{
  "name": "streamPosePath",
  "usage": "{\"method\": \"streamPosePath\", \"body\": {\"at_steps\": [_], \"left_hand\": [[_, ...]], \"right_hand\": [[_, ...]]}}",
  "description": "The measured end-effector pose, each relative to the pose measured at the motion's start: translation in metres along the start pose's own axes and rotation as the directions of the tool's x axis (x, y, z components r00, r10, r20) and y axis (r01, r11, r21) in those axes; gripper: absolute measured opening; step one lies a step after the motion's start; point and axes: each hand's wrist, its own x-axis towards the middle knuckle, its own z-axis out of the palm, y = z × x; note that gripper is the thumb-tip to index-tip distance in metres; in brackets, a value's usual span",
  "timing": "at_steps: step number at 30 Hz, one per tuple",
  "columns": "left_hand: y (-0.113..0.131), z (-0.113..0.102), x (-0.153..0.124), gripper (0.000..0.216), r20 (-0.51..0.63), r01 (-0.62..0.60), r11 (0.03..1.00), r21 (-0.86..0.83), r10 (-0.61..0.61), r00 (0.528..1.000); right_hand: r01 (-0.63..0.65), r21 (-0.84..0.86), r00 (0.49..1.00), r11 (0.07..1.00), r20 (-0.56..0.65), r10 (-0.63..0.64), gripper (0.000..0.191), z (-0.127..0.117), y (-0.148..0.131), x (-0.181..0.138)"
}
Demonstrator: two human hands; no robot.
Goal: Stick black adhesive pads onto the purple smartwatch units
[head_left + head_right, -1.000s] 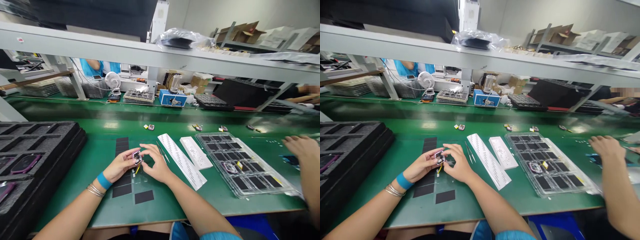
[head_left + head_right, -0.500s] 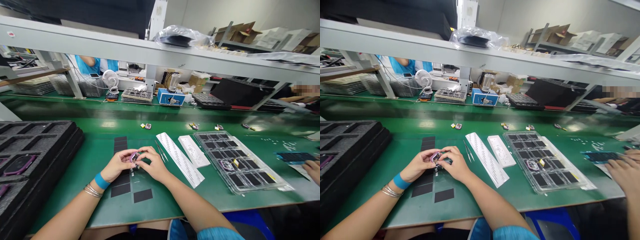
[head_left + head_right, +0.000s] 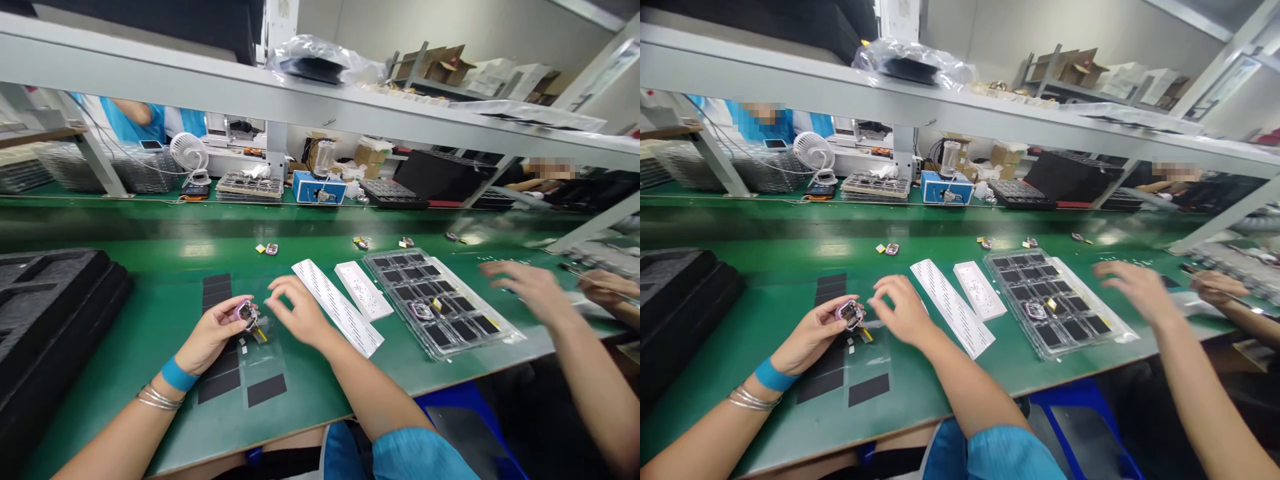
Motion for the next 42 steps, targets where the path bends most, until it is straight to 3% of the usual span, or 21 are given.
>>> {"method": "streamPosePath", "body": {"at_steps": [2,4,6,8,9,11,13,14,16,19,28,32,36,38,40,41,42], "left_hand": [[0.000,0.000,0.000,0.050,0.017,0.033,0.999,-0.033,-0.032,0.999],[0.000,-0.001,-0.001,0.050,0.035,0.060,0.996,-0.063,-0.058,0.998],[-0.001,-0.001,-0.001,0.050,0.055,0.078,0.994,-0.082,-0.074,0.996],[-0.001,0.000,-0.001,0.049,0.069,0.088,0.991,-0.099,-0.081,0.994],[-0.002,0.001,-0.001,0.048,0.075,0.090,0.990,-0.109,-0.082,0.994],[-0.002,0.002,-0.001,0.047,0.086,0.093,0.987,-0.132,-0.082,0.993],[-0.002,0.003,-0.001,0.048,0.101,0.091,0.983,-0.159,-0.075,0.992],[-0.002,0.003,-0.001,0.048,0.105,0.085,0.981,-0.172,-0.068,0.992],[-0.002,0.003,0.000,0.048,0.110,0.068,0.980,-0.188,-0.048,0.993],[-0.002,0.002,0.000,0.048,0.118,0.042,0.981,-0.188,-0.019,0.993],[-0.008,-0.001,0.003,0.048,0.107,-0.012,0.994,-0.105,0.023,0.994],[-0.011,0.000,0.002,0.048,0.073,-0.021,0.995,-0.098,0.028,0.997],[-0.011,0.002,0.001,0.048,0.038,0.017,0.987,-0.157,-0.011,0.999],[-0.011,0.002,0.002,0.048,0.039,0.042,0.984,-0.174,-0.036,0.999],[-0.009,0.001,0.002,0.048,0.039,0.048,0.983,-0.178,-0.042,0.998],[-0.008,0.001,0.003,0.047,0.034,0.042,0.984,-0.175,-0.036,0.999],[-0.007,0.001,0.003,0.047,0.027,0.032,0.985,-0.171,-0.027,0.999]], "right_hand": [[-0.147,-0.110,0.967,0.983,-0.224,0.120,0.007,-0.037,0.016,0.005],[-0.406,-0.231,0.871,0.884,-0.392,0.297,0.006,-0.080,0.038,0.004],[-0.628,-0.315,0.762,0.711,-0.433,0.482,0.007,-0.115,0.060,-0.001],[-0.718,-0.369,0.695,0.590,-0.422,0.582,0.012,-0.131,0.073,-0.005],[-0.721,-0.384,0.693,0.577,-0.418,0.588,0.013,-0.129,0.074,-0.005],[-0.641,-0.339,0.763,0.688,-0.382,0.522,0.012,-0.106,0.067,-0.002],[-0.484,-0.146,0.861,0.863,-0.254,0.440,0.010,-0.067,0.046,0.002],[-0.422,0.019,0.896,0.906,-0.143,0.420,0.011,-0.046,0.033,0.002],[-0.411,0.238,0.911,0.880,0.070,0.407,0.011,-0.007,0.010,-0.002],[-0.408,0.319,0.913,0.855,0.137,0.385,0.006,0.027,-0.010,-0.011],[-0.351,0.290,0.936,0.891,0.083,0.342,0.005,0.033,-0.004,-0.016],[-0.162,0.064,0.987,0.985,0.030,0.161,0.010,0.037,-0.006,-0.021],[0.006,-0.161,0.996,0.987,0.089,0.009,0.018,0.039,-0.007,-0.025],[-0.043,-0.126,0.994,0.991,0.098,0.056,0.017,0.040,-0.006,-0.024],[-0.204,0.066,0.975,0.977,0.102,0.196,0.008,0.040,-0.003,-0.022],[-0.304,0.207,0.951,0.930,0.127,0.282,0.002,0.041,-0.001,-0.020],[-0.400,0.351,0.916,0.847,0.181,0.358,0.016,0.042,0.002,-0.019]]}}
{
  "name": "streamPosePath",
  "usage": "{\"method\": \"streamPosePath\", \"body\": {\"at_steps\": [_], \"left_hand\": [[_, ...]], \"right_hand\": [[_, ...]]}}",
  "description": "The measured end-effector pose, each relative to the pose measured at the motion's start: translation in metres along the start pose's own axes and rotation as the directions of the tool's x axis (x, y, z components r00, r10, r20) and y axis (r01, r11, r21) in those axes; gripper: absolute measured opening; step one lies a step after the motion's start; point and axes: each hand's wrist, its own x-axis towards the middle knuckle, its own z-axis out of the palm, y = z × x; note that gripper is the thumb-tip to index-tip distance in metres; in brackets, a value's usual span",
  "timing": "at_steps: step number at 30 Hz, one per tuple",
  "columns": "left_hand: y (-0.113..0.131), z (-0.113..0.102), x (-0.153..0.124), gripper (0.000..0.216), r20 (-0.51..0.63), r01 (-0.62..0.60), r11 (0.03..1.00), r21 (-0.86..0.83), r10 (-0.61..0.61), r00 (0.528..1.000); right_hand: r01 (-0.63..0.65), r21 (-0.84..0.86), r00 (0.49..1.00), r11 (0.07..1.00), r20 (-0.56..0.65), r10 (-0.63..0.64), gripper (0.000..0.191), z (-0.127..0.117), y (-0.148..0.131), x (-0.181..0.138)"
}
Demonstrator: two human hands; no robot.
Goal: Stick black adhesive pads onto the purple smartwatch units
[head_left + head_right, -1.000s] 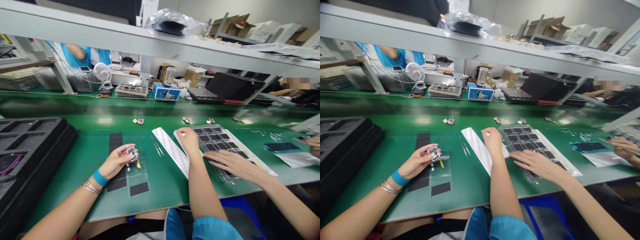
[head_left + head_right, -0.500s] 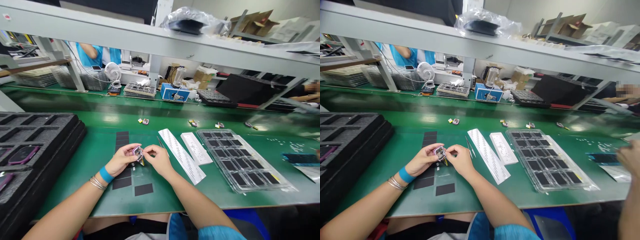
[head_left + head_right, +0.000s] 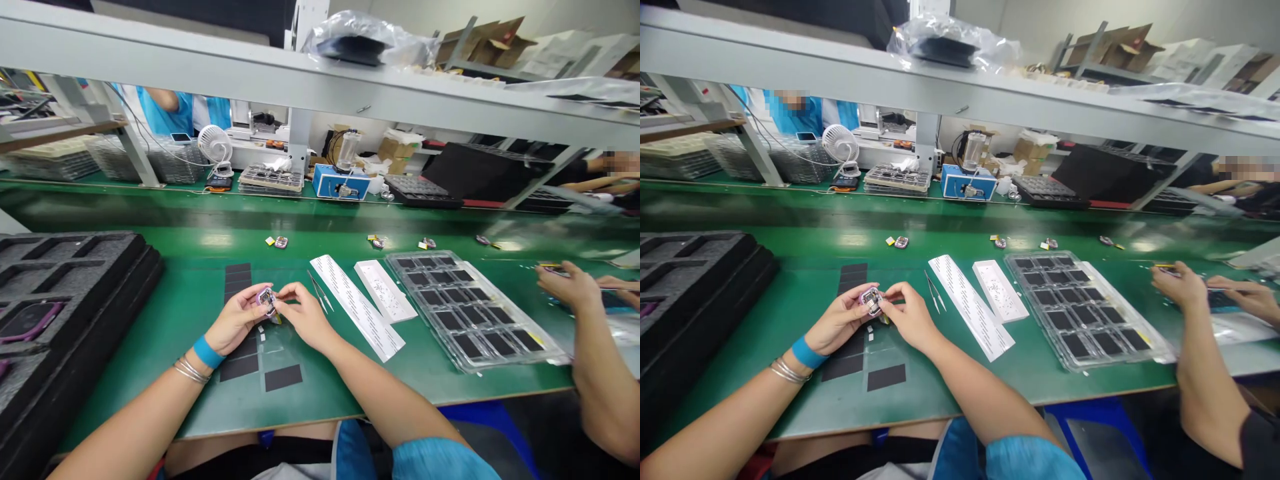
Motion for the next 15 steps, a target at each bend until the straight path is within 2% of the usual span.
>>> {"method": "streamPosePath", "body": {"at_steps": [2,3,6,9,12,15], "left_hand": [[0.003,-0.001,0.000,0.047,-0.018,-0.021,1.000,0.008,0.021,1.000],[0.004,-0.002,0.001,0.048,-0.029,-0.028,1.000,0.009,0.028,0.999],[0.007,-0.005,0.002,0.047,-0.058,-0.045,0.999,0.006,0.045,0.997],[0.008,-0.008,0.003,0.046,-0.056,-0.036,0.999,0.003,0.036,0.998],[0.008,-0.007,0.002,0.045,-0.004,0.019,1.000,-0.005,-0.019,1.000],[0.008,-0.004,0.000,0.046,0.061,0.105,0.994,0.012,-0.106,0.993]], "right_hand": [[-0.187,0.272,0.980,0.944,0.123,0.158,0.042,0.000,0.004,0.003],[-0.273,0.342,0.957,0.899,0.196,0.216,0.049,0.000,0.006,0.005],[-0.450,0.382,0.885,0.808,0.311,0.346,0.040,-0.004,0.007,0.008],[-0.485,0.387,0.870,0.785,0.301,0.390,0.037,-0.014,0.002,0.010],[-0.427,0.409,0.902,0.807,0.253,0.350,0.039,-0.026,-0.007,0.011],[-0.363,0.447,0.930,0.818,0.231,0.286,0.030,-0.032,-0.017,0.009]]}}
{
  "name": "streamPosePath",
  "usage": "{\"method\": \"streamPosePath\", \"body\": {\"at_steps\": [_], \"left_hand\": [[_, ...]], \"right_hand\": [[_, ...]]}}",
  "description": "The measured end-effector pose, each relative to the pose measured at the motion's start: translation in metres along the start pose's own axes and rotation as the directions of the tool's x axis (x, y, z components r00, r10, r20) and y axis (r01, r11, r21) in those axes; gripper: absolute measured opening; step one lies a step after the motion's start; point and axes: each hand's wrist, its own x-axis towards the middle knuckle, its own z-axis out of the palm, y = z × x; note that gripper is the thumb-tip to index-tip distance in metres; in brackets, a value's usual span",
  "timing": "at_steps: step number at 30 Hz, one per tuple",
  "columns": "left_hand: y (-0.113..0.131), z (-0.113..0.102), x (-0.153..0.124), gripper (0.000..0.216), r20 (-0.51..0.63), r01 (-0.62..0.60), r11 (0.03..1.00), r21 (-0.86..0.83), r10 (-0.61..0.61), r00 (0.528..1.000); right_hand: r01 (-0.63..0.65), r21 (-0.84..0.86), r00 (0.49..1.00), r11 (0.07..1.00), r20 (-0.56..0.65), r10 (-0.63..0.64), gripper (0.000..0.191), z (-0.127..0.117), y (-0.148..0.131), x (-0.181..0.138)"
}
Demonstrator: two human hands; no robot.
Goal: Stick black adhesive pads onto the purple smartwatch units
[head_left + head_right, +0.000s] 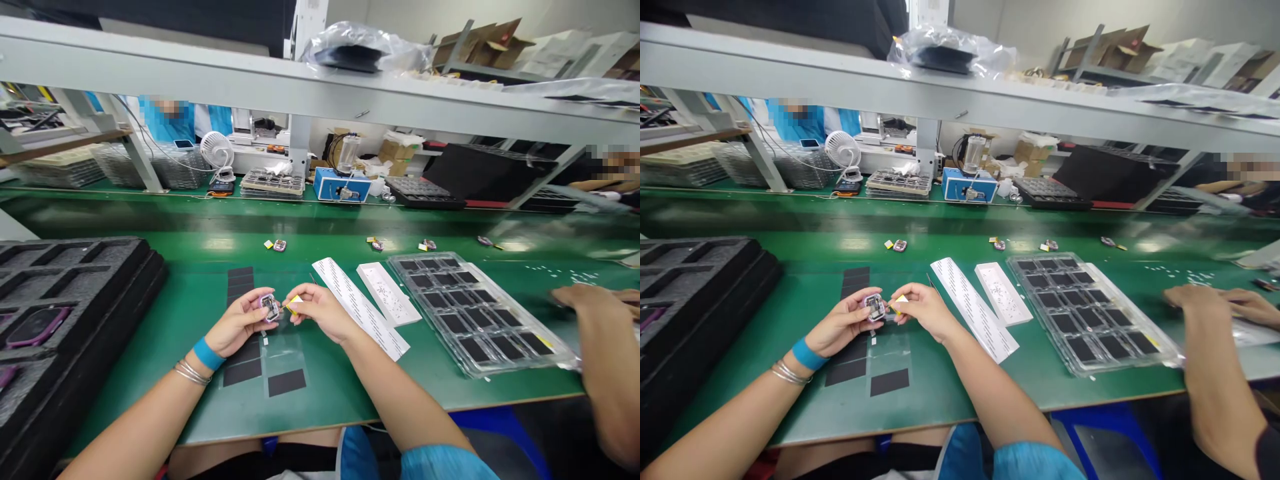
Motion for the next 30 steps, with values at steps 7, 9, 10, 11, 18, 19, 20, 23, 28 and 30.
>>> {"method": "streamPosePath", "body": {"at_steps": [7,9,10,11,18,19,20,23,28,30], "left_hand": [[-0.005,0.004,-0.002,0.040,0.071,0.144,0.988,0.061,-0.148,0.986],[-0.007,0.005,-0.002,0.040,0.073,0.166,0.982,0.085,-0.173,0.982],[-0.008,0.006,-0.002,0.040,0.075,0.173,0.980,0.100,-0.181,0.981],[-0.009,0.007,-0.001,0.039,0.077,0.178,0.977,0.116,-0.187,0.979],[-0.012,0.013,0.001,0.029,0.006,0.173,0.965,0.200,-0.177,0.984],[-0.012,0.014,0.001,0.028,-0.010,0.175,0.963,0.204,-0.177,0.984],[-0.011,0.015,0.001,0.027,-0.024,0.181,0.962,0.204,-0.180,0.983],[-0.008,0.016,-0.001,0.023,-0.038,0.217,0.959,0.180,-0.213,0.976],[-0.008,0.016,-0.009,0.020,0.110,0.321,0.941,0.108,-0.333,0.937],[-0.011,0.018,-0.012,0.020,0.196,0.362,0.925,0.112,-0.378,0.905]], "right_hand": [[0.018,-0.018,0.986,1.000,0.168,-0.015,0.027,0.001,-0.005,-0.008],[0.106,-0.145,0.991,0.984,0.102,-0.091,0.023,0.003,-0.001,-0.007],[0.159,-0.239,0.987,0.958,0.072,-0.146,0.020,0.004,0.000,-0.007],[0.209,-0.341,0.978,0.917,0.055,-0.202,0.017,0.006,0.002,-0.007],[0.343,-0.675,0.913,0.653,0.075,-0.402,0.016,0.018,0.013,-0.003],[0.333,-0.679,0.915,0.655,0.066,-0.398,0.017,0.017,0.014,0.000],[0.318,-0.668,0.920,0.673,0.046,-0.389,0.020,0.015,0.013,0.002],[0.253,-0.606,0.922,0.754,-0.086,-0.378,0.027,0.002,0.004,0.002],[0.142,-0.782,0.983,0.606,0.040,-0.179,0.009,-0.011,-0.001,-0.043],[0.116,-0.841,0.992,0.528,0.074,-0.099,0.009,-0.007,0.013,-0.066]]}}
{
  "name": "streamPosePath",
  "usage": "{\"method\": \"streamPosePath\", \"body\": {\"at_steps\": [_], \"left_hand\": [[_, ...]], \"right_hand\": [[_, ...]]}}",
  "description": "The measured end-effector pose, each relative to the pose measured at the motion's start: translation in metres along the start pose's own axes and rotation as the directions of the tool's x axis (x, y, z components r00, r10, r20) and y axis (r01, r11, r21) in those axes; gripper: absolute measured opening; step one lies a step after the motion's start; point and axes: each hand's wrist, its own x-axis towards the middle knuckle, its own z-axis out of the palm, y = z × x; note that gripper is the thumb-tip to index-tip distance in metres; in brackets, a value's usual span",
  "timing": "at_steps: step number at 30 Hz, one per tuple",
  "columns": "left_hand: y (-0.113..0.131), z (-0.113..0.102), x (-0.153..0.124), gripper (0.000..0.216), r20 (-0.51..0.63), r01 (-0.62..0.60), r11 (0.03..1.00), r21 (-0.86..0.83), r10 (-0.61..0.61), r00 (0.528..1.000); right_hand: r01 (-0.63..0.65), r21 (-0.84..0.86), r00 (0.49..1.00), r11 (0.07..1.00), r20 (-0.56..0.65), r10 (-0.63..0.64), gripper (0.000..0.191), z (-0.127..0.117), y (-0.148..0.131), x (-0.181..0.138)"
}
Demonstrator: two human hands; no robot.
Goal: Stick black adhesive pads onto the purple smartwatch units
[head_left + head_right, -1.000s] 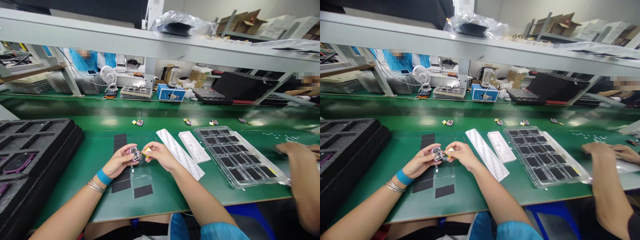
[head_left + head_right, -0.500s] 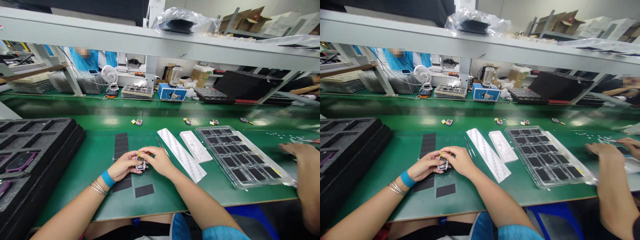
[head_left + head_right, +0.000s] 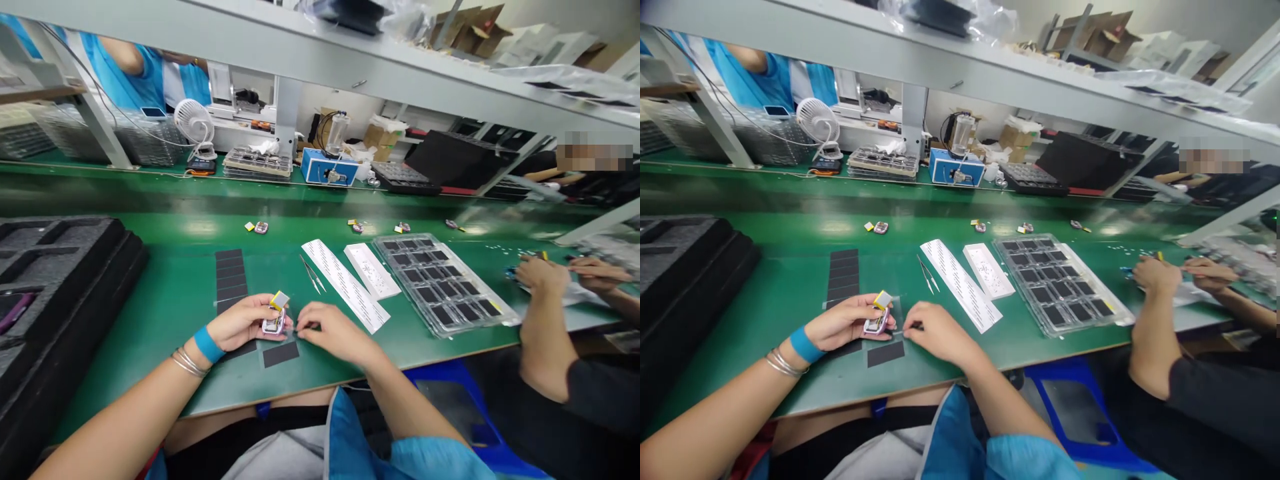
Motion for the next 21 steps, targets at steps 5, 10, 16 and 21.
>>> {"method": "streamPosePath", "body": {"at_steps": [5,10,16,21], "left_hand": [[-0.007,0.007,0.000,0.022,0.062,0.043,0.998,0.044,-0.046,0.997],[-0.007,0.007,0.000,0.023,0.057,0.044,0.998,0.044,-0.046,0.997],[-0.007,0.006,0.001,0.027,0.074,0.051,0.997,0.051,-0.054,0.996],[-0.007,0.005,0.002,0.028,0.069,0.062,0.997,0.036,-0.065,0.996]], "right_hand": [[-0.048,-0.148,0.989,0.988,-0.144,0.026,0.014,0.040,0.000,-0.031],[-0.079,-0.191,0.987,0.978,-0.153,0.049,0.014,0.043,-0.006,-0.026],[-0.101,-0.114,0.990,0.988,-0.113,0.089,0.007,0.035,-0.005,-0.017],[0.011,-0.249,0.992,0.969,-0.121,-0.042,0.009,0.045,0.001,-0.019]]}}
